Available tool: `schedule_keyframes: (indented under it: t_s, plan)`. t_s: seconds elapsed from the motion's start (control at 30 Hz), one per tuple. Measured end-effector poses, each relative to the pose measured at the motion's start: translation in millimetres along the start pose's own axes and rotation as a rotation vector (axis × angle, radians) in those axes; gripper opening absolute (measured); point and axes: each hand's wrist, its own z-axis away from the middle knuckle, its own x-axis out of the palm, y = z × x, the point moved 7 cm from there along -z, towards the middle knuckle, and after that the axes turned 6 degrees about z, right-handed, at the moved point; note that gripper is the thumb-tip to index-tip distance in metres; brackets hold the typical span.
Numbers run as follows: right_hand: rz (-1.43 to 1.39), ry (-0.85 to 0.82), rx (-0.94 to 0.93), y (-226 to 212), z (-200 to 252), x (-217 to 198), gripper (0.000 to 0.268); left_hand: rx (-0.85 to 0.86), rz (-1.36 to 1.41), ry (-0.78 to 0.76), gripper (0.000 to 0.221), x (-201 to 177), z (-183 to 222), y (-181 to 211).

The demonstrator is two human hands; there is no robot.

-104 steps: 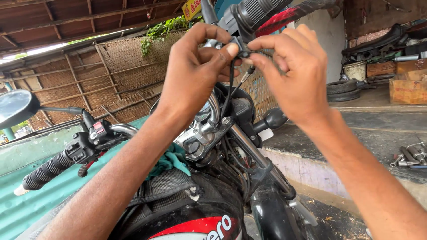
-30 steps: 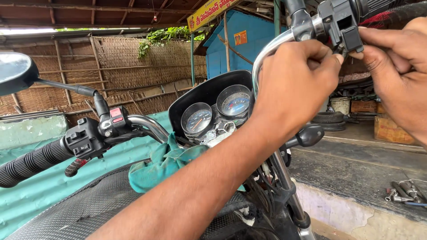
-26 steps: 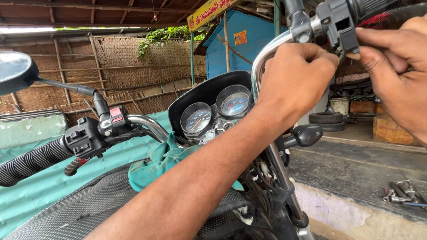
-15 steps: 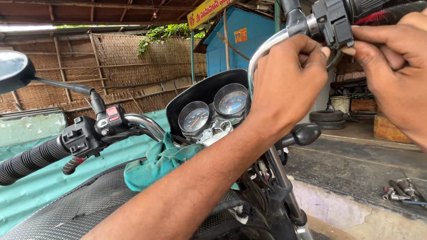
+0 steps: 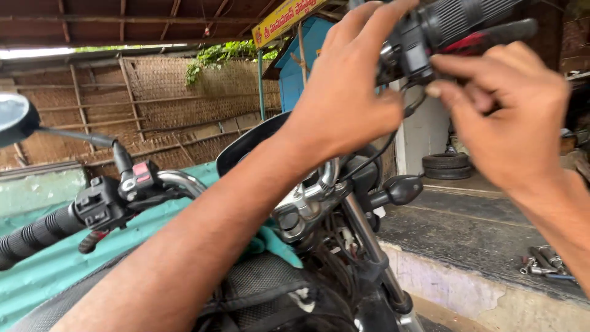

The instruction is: The person works on a motorcycle handlebar, manipulating the switch housing near the throttle grip and handling a cable below the handlebar. They then pick up a screwdriver from the step and use it on the switch assembly before reaching toward the front wheel area.

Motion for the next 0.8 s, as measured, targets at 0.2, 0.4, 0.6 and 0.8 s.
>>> schedule_keyframes:
  t_s: [0.2,0.4,0.6,0.8]
  plan:
    - [-0.136,0.011,0.022,3,-6,-3,0.031,-0.095,-0.1,-0.231,0.087,10,-7,0]
    - [-0.233,0.034,0.121,5,-9,-6,0.029,-0.013,-0.078,-0.168,0.081,13,-8,8]
    - [-0.16,0.051,0.048,1,-10,-8,0.026,0.039,-0.146,-0.135,0.078,15,-6,10]
    - [-0.1,0.101,-0.03,6,-7,-3,0.023,0.079,-0.167,-0.081,0.079,15,-5,14]
